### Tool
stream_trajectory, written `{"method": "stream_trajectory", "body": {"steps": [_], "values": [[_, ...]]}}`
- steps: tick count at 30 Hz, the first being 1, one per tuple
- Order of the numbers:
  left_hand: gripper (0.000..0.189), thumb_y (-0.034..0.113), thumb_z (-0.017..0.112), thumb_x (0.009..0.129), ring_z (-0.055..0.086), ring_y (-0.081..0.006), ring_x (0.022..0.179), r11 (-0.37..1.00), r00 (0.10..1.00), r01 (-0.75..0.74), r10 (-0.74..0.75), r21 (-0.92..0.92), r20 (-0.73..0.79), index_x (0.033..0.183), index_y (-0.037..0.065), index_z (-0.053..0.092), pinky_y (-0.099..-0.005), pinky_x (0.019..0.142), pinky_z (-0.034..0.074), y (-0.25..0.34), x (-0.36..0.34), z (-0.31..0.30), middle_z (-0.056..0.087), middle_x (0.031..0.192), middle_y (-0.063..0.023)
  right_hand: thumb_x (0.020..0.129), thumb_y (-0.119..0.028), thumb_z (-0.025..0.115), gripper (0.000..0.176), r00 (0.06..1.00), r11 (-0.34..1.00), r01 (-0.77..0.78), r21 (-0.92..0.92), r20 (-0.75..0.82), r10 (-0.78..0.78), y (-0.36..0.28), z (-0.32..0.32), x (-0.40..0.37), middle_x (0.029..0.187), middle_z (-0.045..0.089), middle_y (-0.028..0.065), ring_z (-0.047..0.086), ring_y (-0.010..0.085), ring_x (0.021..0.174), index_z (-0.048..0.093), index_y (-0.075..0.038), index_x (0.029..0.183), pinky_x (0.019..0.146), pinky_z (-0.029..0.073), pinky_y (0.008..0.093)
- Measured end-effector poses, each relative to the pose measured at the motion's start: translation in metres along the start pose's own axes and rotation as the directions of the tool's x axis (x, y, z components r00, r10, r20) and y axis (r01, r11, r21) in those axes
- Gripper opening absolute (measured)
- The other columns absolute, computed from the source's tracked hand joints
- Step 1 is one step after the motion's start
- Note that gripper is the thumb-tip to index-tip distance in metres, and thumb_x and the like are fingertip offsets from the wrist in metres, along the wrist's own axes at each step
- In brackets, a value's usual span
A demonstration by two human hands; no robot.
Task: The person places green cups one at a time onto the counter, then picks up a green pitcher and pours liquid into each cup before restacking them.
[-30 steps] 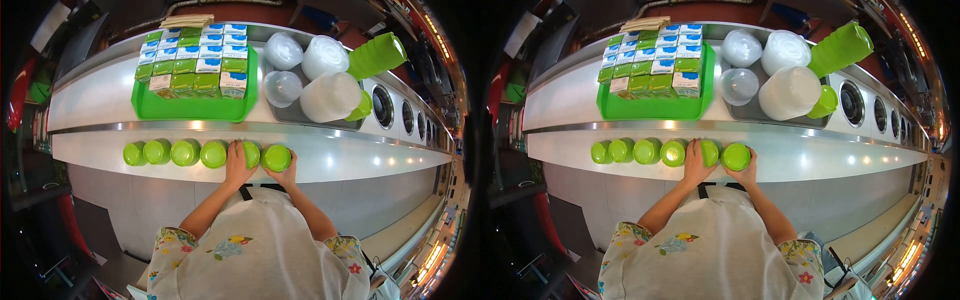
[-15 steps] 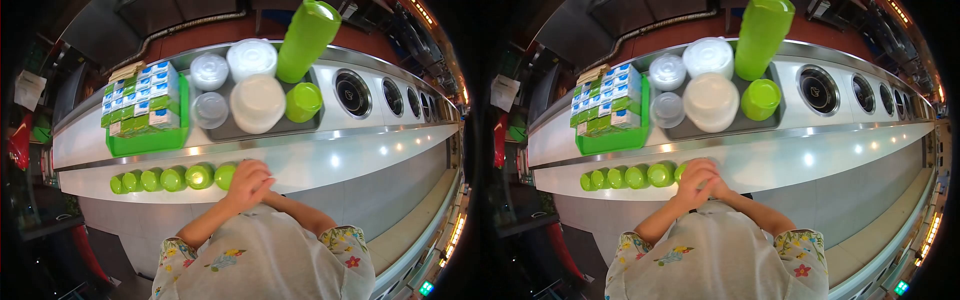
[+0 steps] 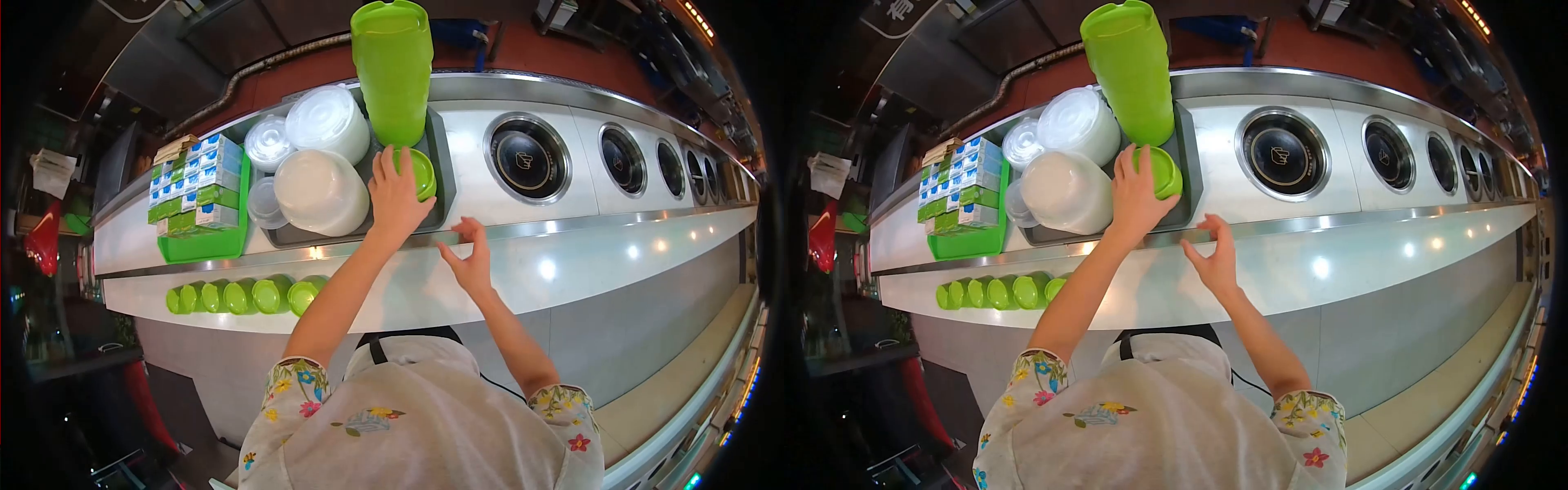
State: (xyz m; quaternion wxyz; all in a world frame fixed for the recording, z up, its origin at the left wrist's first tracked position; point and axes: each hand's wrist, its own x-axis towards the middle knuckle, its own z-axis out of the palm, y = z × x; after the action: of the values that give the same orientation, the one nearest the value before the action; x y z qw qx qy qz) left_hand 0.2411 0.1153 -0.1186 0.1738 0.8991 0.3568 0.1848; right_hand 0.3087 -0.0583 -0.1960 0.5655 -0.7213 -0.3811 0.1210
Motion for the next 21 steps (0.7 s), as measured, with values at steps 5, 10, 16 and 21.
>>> {"method": "stream_trajectory", "body": {"steps": [5, 10, 16, 21], "values": [[0.101, 0.029, 0.09, 0.061, 0.038, -0.0467, 0.128, 0.996, 0.996, 0.094, -0.094, 0.007, 0.003, 0.141, 0.0, 0.037, -0.0561, 0.098, 0.044, 0.002, 0.005, 0.0, 0.034, 0.142, -0.0251, 0.072, -0.014, 0.084, 0.088, 0.99, 0.985, 0.073, -0.154, 0.134, -0.053, -0.007, -0.004, 0.043, 0.132, 0.056, 0.0162, 0.042, 0.0352, 0.134, 0.035, 0.0, 0.145, 0.109, 0.034, 0.0464], [0.099, 0.028, 0.091, 0.06, 0.04, -0.0458, 0.124, 0.999, 0.988, -0.018, 0.013, -0.033, -0.156, 0.139, 0.0, 0.037, -0.0536, 0.099, 0.043, 0.005, 0.0, -0.009, 0.038, 0.138, -0.0257, 0.069, -0.017, 0.085, 0.103, 0.959, 0.958, 0.188, -0.217, 0.25, -0.131, 0.002, 0.011, 0.075, 0.146, 0.046, 0.0183, 0.022, 0.0417, 0.146, 0.026, 0.0, 0.151, 0.117, 0.023, 0.0529], [0.105, 0.025, 0.093, 0.06, 0.037, -0.0443, 0.13, 0.956, 0.956, -0.178, 0.112, -0.235, -0.27, 0.141, -0.001, 0.033, -0.051, 0.107, 0.037, 0.033, -0.072, -0.068, 0.037, 0.14, -0.0258, 0.068, -0.028, 0.086, 0.103, 0.865, 0.822, 0.474, -0.315, 0.339, -0.368, 0.019, 0.031, 0.098, 0.146, 0.042, 0.0212, 0.025, 0.0463, 0.143, 0.029, 0.003, 0.149, 0.118, 0.018, 0.0546], [0.107, 0.027, 0.093, 0.06, 0.04, -0.044, 0.129, 0.909, 0.987, -0.063, -0.006, -0.411, -0.164, 0.143, -0.002, 0.032, -0.0499, 0.106, 0.039, 0.02, -0.181, -0.076, 0.041, 0.136, -0.0255, 0.063, -0.038, 0.09, 0.111, 0.924, 0.952, 0.195, -0.235, 0.37, -0.098, -0.015, 0.045, 0.104, 0.145, 0.043, 0.0179, 0.041, 0.0328, 0.134, 0.029, -0.004, 0.15, 0.109, 0.027, 0.051]]}}
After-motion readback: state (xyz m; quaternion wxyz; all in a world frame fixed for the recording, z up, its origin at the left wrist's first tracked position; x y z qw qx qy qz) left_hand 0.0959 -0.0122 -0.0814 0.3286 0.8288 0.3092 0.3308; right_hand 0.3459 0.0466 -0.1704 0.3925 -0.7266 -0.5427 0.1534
